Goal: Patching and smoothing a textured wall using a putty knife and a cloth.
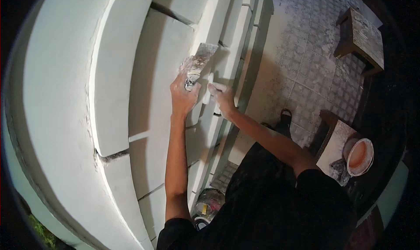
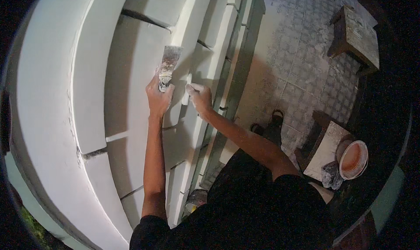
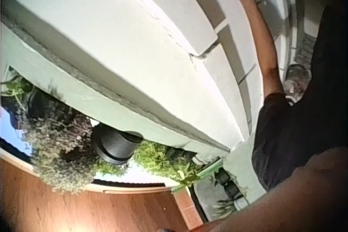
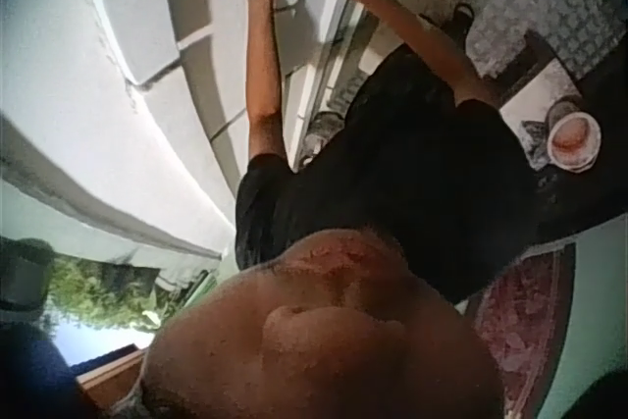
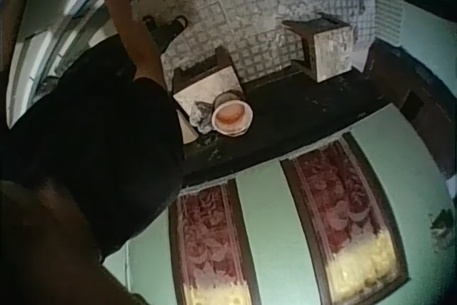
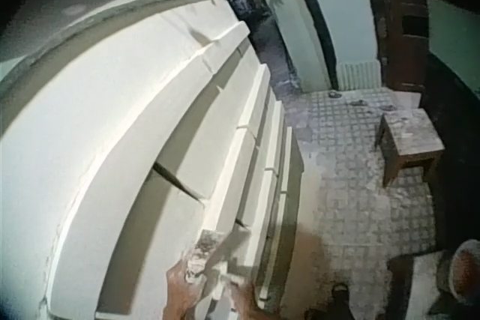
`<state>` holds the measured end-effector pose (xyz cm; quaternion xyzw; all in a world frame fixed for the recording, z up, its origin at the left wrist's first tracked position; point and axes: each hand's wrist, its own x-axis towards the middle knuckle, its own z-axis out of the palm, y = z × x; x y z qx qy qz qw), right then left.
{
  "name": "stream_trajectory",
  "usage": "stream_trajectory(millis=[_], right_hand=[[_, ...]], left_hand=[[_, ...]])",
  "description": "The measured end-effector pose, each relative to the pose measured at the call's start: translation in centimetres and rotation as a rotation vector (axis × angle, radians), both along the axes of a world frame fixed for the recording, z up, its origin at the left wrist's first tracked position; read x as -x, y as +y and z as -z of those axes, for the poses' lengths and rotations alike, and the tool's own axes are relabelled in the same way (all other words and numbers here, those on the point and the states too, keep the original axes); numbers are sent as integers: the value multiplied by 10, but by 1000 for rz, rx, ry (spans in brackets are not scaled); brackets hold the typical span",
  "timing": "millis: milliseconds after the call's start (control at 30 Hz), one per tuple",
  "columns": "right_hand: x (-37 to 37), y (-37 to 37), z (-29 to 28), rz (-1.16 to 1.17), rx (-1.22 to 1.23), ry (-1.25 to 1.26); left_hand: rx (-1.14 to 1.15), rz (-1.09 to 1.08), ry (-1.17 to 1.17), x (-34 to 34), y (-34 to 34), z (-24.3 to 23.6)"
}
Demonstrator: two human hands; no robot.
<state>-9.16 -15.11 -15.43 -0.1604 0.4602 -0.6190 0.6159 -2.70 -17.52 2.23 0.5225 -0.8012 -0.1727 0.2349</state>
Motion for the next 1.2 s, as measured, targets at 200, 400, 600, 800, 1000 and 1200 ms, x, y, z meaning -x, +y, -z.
stream_trajectory(millis=[200, 400, 600, 800, 1000, 1200], right_hand=[[119, -131, 65, 145, 103, -101], [68, -64, -24, -262, 37, -107], [110, -123, -5, 29, 2, 1], [135, -168, 55, 94, -65, -193], [88, -95, 114, 414, 110, 429], [39, -32, 10, 37, 223, 39]], left_hand=[[100, -25, -11, 32, -18, 38], [258, -45, -58, -12, -9, 14], [282, 6, -38, 8, -15, 30], [264, 34, -32, 25, -18, 33], [228, 125, 33, 60, -31, 42], [221, 5, -31, 19, -13, 17]])
